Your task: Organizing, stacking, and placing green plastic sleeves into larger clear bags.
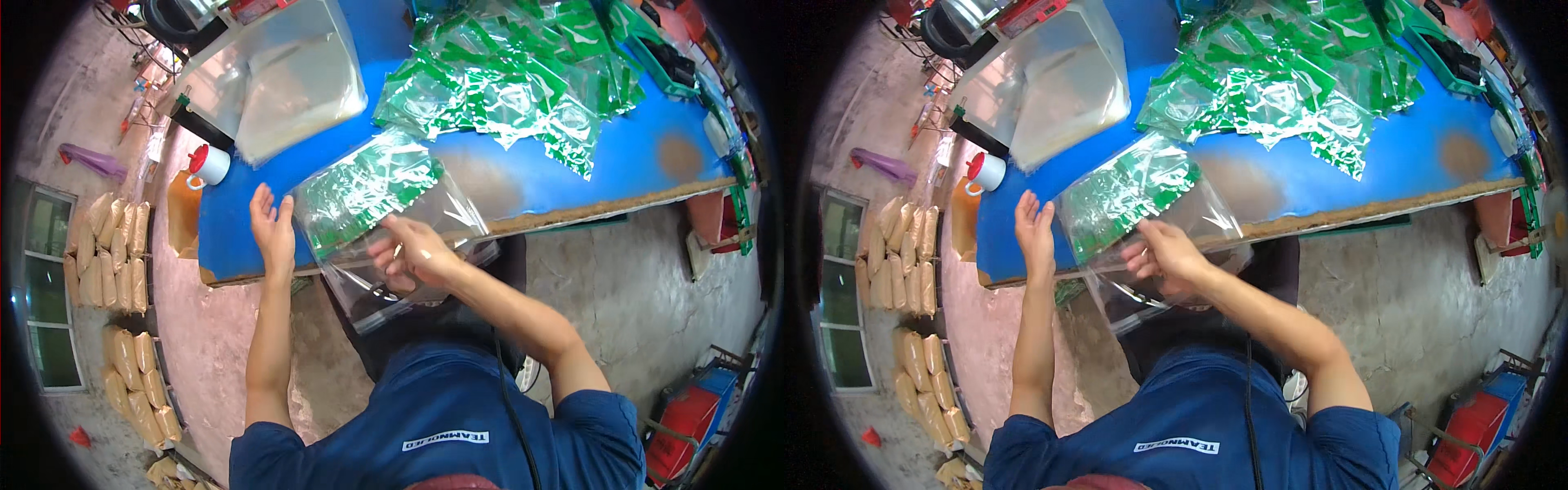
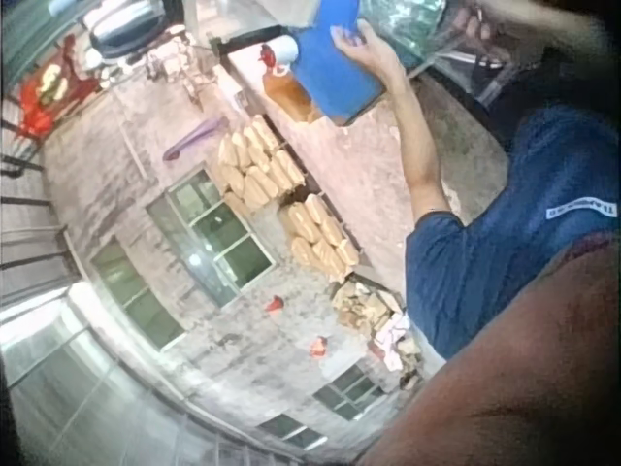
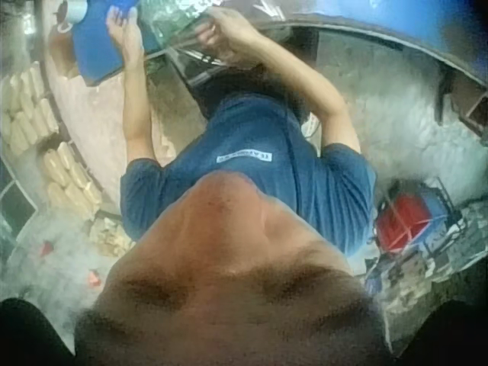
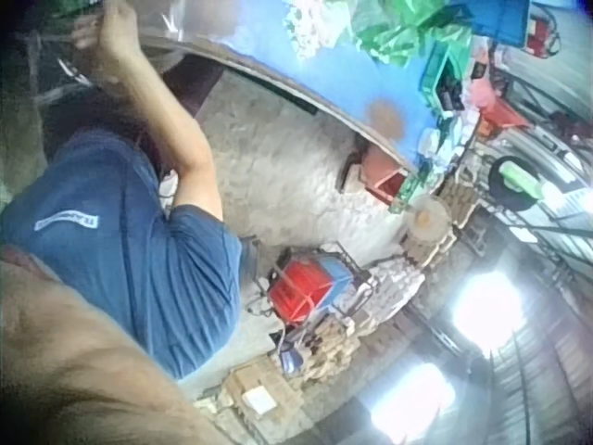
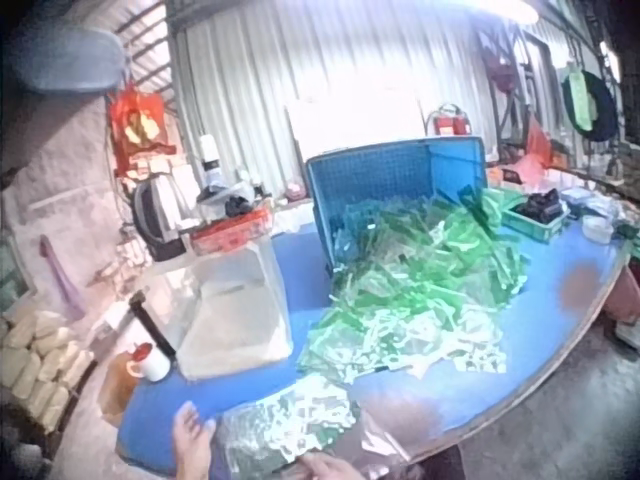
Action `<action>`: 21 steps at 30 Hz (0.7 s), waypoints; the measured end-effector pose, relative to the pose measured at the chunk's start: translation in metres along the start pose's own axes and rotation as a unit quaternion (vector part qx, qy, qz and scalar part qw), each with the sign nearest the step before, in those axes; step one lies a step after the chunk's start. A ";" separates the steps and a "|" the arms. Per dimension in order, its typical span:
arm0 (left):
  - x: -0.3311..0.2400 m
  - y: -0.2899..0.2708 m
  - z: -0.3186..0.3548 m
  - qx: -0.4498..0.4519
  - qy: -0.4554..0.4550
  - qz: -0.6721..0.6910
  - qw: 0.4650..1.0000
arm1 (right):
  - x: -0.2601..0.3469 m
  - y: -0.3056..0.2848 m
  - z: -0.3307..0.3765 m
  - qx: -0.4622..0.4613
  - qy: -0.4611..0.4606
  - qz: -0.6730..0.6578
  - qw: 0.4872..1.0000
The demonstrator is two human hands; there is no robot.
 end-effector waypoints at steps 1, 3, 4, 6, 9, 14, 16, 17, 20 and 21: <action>-0.015 0.009 -0.005 0.116 0.045 -0.012 0.992 | -0.007 0.000 0.001 0.001 0.000 -0.060 0.998; -0.050 0.026 0.008 0.292 0.112 -0.075 0.947 | -0.017 0.003 0.003 -0.003 -0.009 -0.105 0.994; -0.062 0.042 0.018 0.319 0.187 -0.118 0.922 | -0.021 0.010 0.004 0.005 -0.021 -0.115 0.993; -0.052 0.081 0.028 0.391 0.349 -0.178 0.833 | -0.027 0.014 0.006 0.017 -0.030 -0.118 0.992; -0.023 0.097 0.025 0.467 0.361 -0.306 0.747 | -0.033 0.012 0.025 0.106 0.012 0.078 0.991; -0.030 0.070 0.024 0.400 0.358 -0.359 0.764 | 0.047 0.025 0.100 0.416 0.096 0.370 0.825; -0.031 0.062 0.038 0.386 0.380 -0.403 0.738 | 0.093 0.021 0.089 0.366 0.105 0.267 0.885; -0.032 0.055 0.042 0.386 0.388 -0.398 0.736 | 0.124 0.017 0.073 0.277 0.024 0.271 0.921; -0.037 0.046 0.047 0.422 0.393 -0.388 0.719 | 0.186 -0.067 -0.012 -0.171 -0.281 0.533 0.780; -0.041 0.043 0.046 0.452 0.346 -0.399 0.719 | 0.198 -0.092 -0.029 -0.301 -0.315 0.614 0.659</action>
Point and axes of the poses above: each hand's wrist, its own z-axis away from the middle knuckle, its own y-axis out of the palm, x = y × z, the point moved 4 cm from there along -z, towards the middle knuckle
